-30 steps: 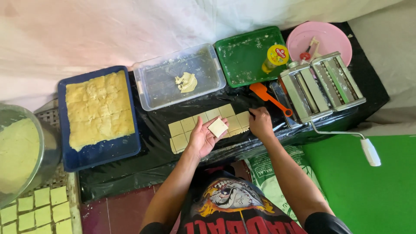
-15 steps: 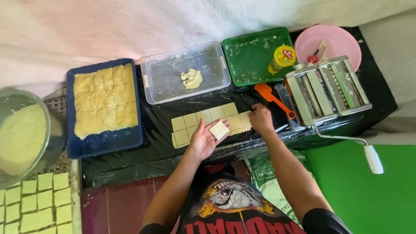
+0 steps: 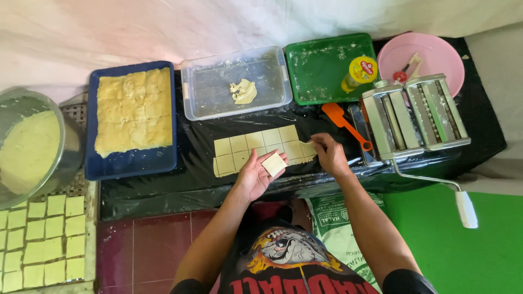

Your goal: Processing dough through a pasta machine to flatten it, then cutting it into small squares and placing them on a drying rack.

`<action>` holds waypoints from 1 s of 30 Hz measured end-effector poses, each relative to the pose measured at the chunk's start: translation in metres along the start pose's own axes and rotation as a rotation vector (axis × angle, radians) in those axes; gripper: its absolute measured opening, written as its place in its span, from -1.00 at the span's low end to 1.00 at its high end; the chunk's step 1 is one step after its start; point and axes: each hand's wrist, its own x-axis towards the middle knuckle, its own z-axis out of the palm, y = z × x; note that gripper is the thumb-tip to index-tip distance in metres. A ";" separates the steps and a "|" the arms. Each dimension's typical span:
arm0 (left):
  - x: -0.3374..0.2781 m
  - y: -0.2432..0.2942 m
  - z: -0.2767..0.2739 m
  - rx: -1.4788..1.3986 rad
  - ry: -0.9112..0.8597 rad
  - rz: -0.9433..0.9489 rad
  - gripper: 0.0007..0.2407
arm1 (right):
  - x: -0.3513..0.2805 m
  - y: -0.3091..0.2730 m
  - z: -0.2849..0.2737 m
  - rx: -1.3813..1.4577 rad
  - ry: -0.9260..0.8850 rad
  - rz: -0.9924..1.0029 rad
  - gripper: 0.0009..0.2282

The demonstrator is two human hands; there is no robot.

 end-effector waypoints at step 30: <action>-0.096 -0.024 -0.028 -0.040 -0.013 0.042 -0.32 | 0.007 -0.033 0.006 0.666 -0.167 0.401 -0.67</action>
